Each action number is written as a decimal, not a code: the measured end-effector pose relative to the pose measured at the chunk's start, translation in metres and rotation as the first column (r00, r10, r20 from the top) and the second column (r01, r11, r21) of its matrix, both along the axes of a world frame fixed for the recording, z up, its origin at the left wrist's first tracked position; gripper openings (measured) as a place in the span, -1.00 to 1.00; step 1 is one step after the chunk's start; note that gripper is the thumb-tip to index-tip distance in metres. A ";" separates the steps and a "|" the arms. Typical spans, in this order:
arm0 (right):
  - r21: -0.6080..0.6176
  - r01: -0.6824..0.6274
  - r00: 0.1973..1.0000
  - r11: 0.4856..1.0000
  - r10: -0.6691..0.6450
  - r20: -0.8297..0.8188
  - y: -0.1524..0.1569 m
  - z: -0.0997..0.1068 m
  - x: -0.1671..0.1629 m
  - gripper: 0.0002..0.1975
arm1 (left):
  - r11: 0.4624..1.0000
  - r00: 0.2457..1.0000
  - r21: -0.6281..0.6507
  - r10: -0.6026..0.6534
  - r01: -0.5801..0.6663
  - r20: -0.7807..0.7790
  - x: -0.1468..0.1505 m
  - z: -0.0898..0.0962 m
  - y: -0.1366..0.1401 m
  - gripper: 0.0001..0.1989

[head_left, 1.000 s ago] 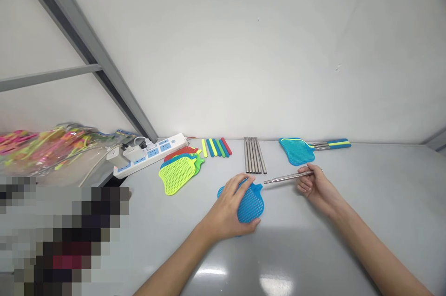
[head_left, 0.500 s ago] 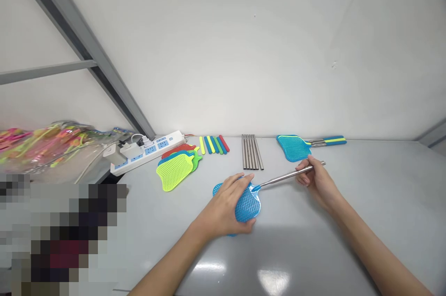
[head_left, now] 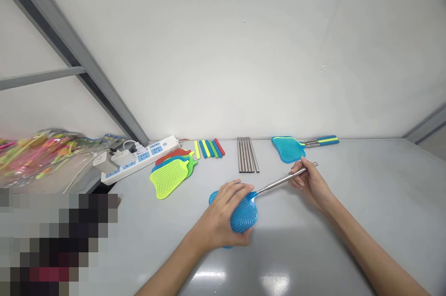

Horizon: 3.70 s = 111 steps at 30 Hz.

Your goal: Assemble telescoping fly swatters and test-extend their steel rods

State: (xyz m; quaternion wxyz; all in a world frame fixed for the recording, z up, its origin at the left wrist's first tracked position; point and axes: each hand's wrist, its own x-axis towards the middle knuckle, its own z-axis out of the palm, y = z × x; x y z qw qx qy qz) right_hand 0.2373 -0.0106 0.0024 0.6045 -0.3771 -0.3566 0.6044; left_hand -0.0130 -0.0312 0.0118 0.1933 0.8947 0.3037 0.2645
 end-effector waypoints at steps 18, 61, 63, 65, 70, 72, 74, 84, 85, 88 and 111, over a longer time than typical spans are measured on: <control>-0.128 -0.235 0.970 0.964 0.223 -0.102 -0.004 -0.002 -0.009 -0.70 | 0.996 0.987 -0.071 -0.040 0.052 0.156 -0.007 -0.008 0.005 -0.39; -0.100 -0.075 0.993 0.992 0.065 -0.100 -0.004 -0.005 -0.008 -0.61 | 0.256 0.643 -0.937 0.681 0.240 0.351 -0.003 0.011 0.012 -0.69; -0.150 -0.154 0.988 0.977 0.148 -0.051 -0.004 -0.007 -0.010 -0.59 | 0.231 0.630 -0.945 0.706 0.230 0.325 -0.001 0.011 0.010 -0.67; -0.192 -0.234 0.972 0.953 0.233 -0.025 -0.004 -0.009 -0.010 -0.57 | 0.223 0.622 -0.947 0.714 0.234 0.321 -0.001 0.008 0.009 -0.65; -0.254 -0.342 0.934 0.905 0.356 0.011 -0.005 -0.011 -0.007 -0.50 | 0.147 0.612 -0.957 0.742 0.249 0.273 -0.003 0.001 0.011 -0.61; -0.240 -0.367 0.923 0.899 0.383 0.023 -0.006 -0.011 -0.007 -0.47 | 0.097 0.611 -0.964 0.756 0.250 0.234 -0.003 0.000 0.012 -0.60; -0.221 -0.373 0.921 0.901 0.388 0.027 -0.006 -0.010 -0.009 -0.46 | 0.064 0.614 -0.962 0.758 0.264 0.219 -0.003 -0.001 0.012 -0.59; -0.214 -0.371 0.927 0.904 0.376 -0.018 -0.007 -0.014 -0.014 -0.46 | -0.001 0.609 -0.969 0.778 0.247 0.155 -0.003 0.002 0.012 -0.59; -0.211 -0.371 0.927 0.904 0.375 -0.022 -0.007 -0.014 -0.015 -0.46 | -0.005 0.608 -0.969 0.779 0.247 0.151 -0.003 0.002 0.012 -0.59; -0.208 -0.367 0.929 0.907 0.370 -0.028 -0.007 -0.015 -0.016 -0.46 | -0.006 0.612 -0.969 0.776 0.247 0.151 -0.003 0.001 0.012 -0.56; -0.196 -0.102 0.972 0.975 0.056 -0.228 -0.004 0.007 -0.015 -0.80 | 0.171 0.591 -0.954 0.753 0.247 0.289 0.001 0.007 0.008 -0.64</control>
